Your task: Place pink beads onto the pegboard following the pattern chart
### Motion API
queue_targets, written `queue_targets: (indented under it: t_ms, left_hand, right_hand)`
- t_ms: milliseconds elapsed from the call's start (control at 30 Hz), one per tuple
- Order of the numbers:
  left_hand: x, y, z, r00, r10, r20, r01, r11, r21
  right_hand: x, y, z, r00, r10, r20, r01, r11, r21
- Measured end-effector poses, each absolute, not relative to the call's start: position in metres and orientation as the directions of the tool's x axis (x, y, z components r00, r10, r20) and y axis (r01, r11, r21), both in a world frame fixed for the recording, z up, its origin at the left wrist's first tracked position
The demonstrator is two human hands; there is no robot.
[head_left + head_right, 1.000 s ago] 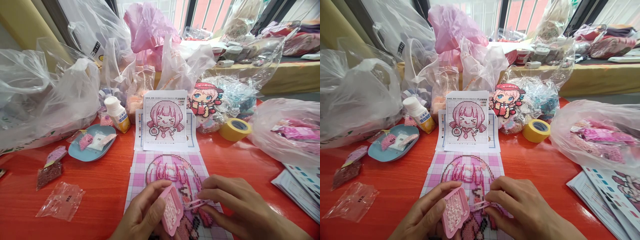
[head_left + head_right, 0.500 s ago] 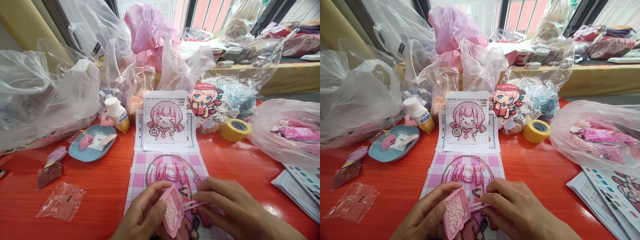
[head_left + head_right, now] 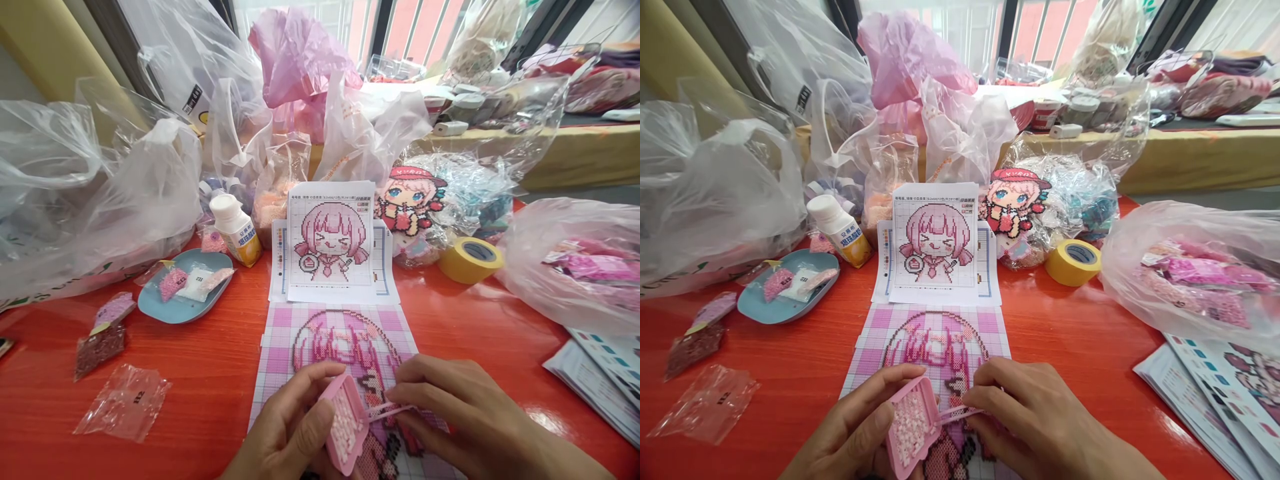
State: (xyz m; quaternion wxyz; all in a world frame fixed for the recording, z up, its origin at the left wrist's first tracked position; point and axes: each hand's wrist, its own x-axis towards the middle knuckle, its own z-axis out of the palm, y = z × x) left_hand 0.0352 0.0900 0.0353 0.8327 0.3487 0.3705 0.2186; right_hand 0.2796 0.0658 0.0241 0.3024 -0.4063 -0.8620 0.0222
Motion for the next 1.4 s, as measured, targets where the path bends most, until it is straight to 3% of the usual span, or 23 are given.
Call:
queue_targets:
  t_ms: [533, 1033, 1400]
  left_hand:
    - [0.033, 0.09, 0.03, 0.616, 0.613, -0.494, -0.049, 0.656, 0.753]
    - [0.033, 0.089, 0.034, 0.545, 0.68, -0.49, -0.146, 0.653, 0.744]
    - [0.033, 0.085, 0.041, 0.445, 0.676, -0.587, -0.143, 0.701, 0.699]
  right_hand:
    - [0.285, 0.065, 0.027, -0.465, 0.738, 0.488, 0.701, 0.644, -0.306]
    - [0.29, 0.067, 0.026, -0.46, 0.75, 0.475, 0.711, 0.632, -0.308]
    - [0.291, 0.067, 0.021, -0.493, 0.759, 0.425, 0.695, 0.638, -0.332]
